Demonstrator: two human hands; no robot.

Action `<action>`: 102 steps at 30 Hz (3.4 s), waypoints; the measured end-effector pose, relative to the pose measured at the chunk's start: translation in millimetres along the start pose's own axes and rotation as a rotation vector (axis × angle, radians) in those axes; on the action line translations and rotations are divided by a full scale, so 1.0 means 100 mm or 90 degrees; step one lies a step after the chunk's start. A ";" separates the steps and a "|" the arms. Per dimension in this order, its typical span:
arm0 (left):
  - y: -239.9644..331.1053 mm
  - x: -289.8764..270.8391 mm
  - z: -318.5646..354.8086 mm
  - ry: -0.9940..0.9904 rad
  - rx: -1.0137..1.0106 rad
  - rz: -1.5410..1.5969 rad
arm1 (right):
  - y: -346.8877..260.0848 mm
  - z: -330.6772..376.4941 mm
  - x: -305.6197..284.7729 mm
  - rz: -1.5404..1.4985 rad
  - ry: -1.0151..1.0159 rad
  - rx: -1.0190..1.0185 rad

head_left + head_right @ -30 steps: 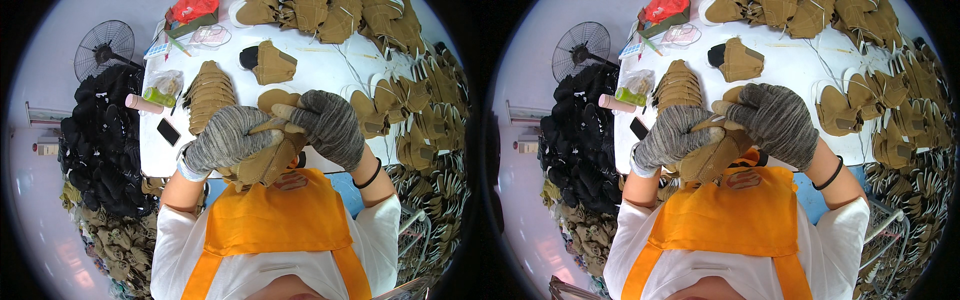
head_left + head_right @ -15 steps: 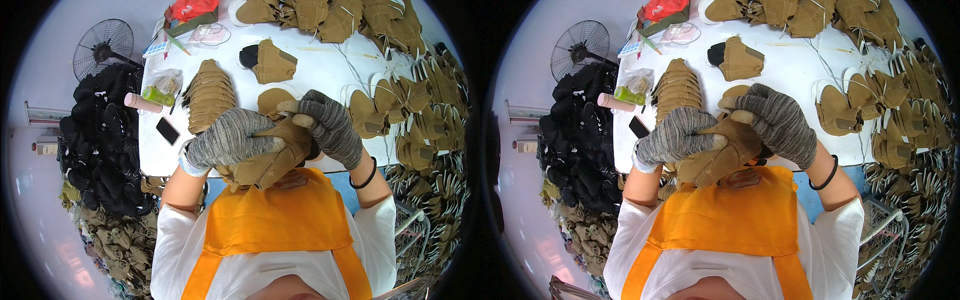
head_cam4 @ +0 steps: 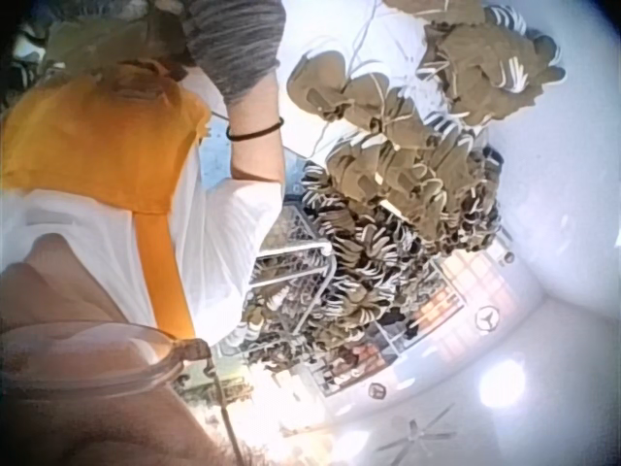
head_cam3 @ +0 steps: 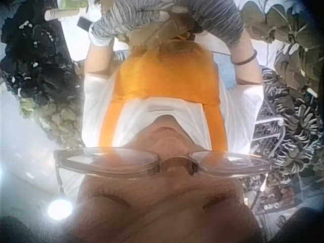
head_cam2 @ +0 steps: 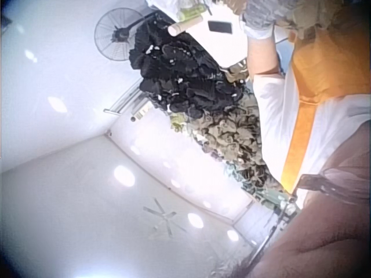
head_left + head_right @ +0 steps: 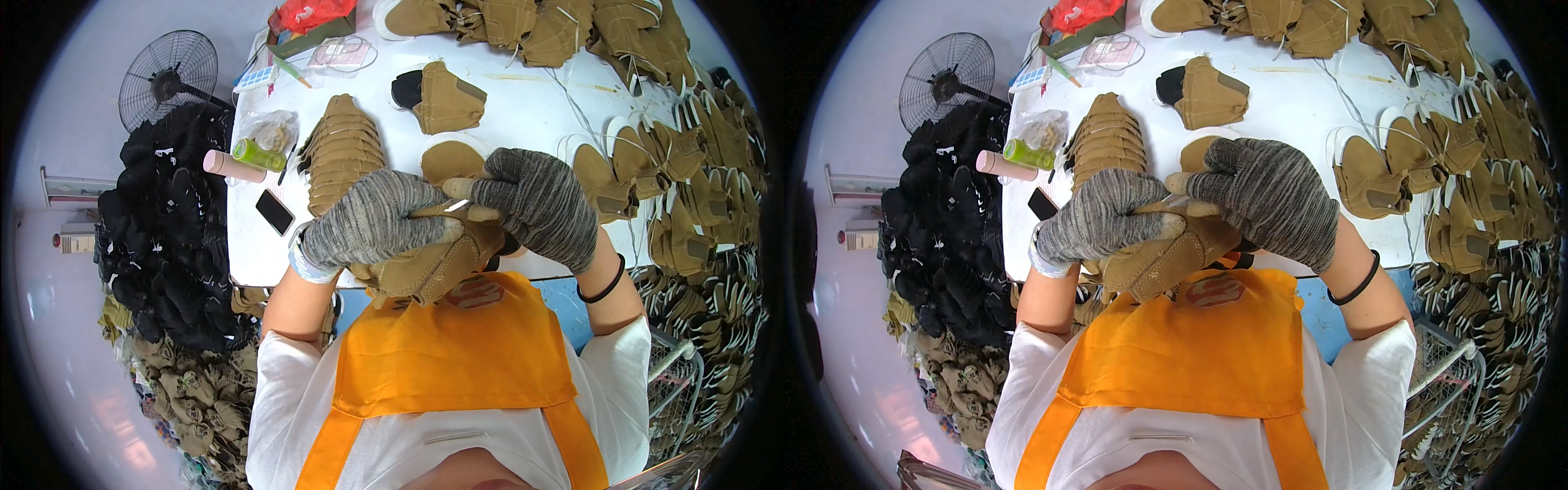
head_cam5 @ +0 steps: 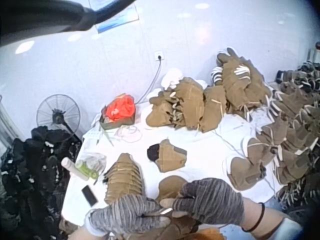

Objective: The person uses a tool to clean or trim several brown boot uppers, then organizes them into a stack.

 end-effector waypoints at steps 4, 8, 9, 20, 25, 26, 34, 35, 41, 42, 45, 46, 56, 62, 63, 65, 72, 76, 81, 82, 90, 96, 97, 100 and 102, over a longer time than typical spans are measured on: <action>0.01 -0.01 -0.02 0.000 0.022 -0.068 | 0.00 0.00 0.03 0.050 0.031 -0.016; 0.00 0.00 -0.02 0.020 0.052 -0.053 | -0.03 -0.01 0.00 0.200 0.050 -0.062; 0.00 0.00 -0.03 0.019 0.057 -0.057 | -0.02 -0.01 0.01 0.208 0.052 -0.071; 0.00 0.02 -0.08 -0.037 0.009 -0.114 | 0.20 0.01 0.18 -0.258 0.127 -0.055; -0.08 0.06 -0.05 0.055 0.008 -0.082 | 0.15 0.06 0.12 -0.354 0.205 0.080; -0.10 0.08 -0.04 0.077 0.008 -0.091 | 0.10 0.10 0.08 -0.218 0.190 0.062; 0.06 0.04 -0.03 0.141 -0.035 -0.119 | -0.07 0.12 0.11 0.076 0.205 0.037; 0.07 0.04 -0.02 0.145 -0.031 -0.110 | -0.07 0.12 0.12 0.078 0.210 0.044; 0.14 0.04 -0.01 0.113 -0.079 -0.018 | -0.07 0.12 0.13 0.135 0.204 0.030; 0.16 0.04 -0.01 0.109 -0.082 -0.003 | -0.08 0.12 0.14 0.141 0.216 0.037; 0.15 0.06 0.01 0.146 -0.012 -0.012 | -0.12 0.12 0.18 0.146 0.236 0.049; 0.13 0.07 0.02 0.145 -0.001 -0.006 | -0.13 0.12 0.17 0.139 0.230 0.047; 0.06 0.10 0.02 0.122 0.049 0.062 | -0.17 0.11 0.03 0.106 0.147 0.011; 0.05 0.11 0.02 0.130 -0.016 -0.003 | 0.02 0.12 0.04 -0.695 0.160 0.157; 0.04 0.11 0.02 0.139 -0.010 -0.029 | 0.08 0.14 0.07 -0.710 0.175 0.165; 0.01 0.11 0.01 0.169 -0.013 -0.105 | 0.26 0.16 0.17 -0.739 0.205 0.182; 0.08 0.04 -0.03 0.228 -0.049 -0.094 | 0.28 0.08 0.36 -0.690 0.330 0.110; -0.05 0.11 -0.12 0.383 0.049 -0.101 | 0.23 0.01 0.32 -0.687 0.285 0.113; -0.40 0.22 -0.19 0.473 0.118 0.021 | 0.30 -0.17 0.34 -0.802 0.311 0.048; -0.47 0.19 -0.23 0.497 0.135 0.212 | 0.41 -0.15 0.36 -0.877 0.322 0.075; -0.99 0.24 -0.17 0.158 0.333 0.895 | 0.51 -0.28 0.46 -1.292 0.364 0.091; -0.78 0.21 -0.29 0.204 0.331 1.027 | 0.48 -0.21 0.56 -1.140 0.298 0.300; -0.75 0.25 -0.27 0.267 0.268 0.920 | 0.62 -0.16 0.65 -1.132 0.257 0.305; -0.93 0.44 -0.25 0.181 0.277 0.974 | 0.92 -0.02 1.17 -1.068 0.235 0.317; -1.05 0.53 -0.26 0.159 0.269 0.958 | 0.96 -0.01 1.28 -0.992 0.240 0.336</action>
Point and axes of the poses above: each hand's wrist, its own z-axis away from the middle knuckle, its own x-axis out of the palm, y = z × x, the point moved 2 cm from there along -z, towards the middle knuckle, and after that the axes turned 14 degrees about -y, right-handed, at the moved point
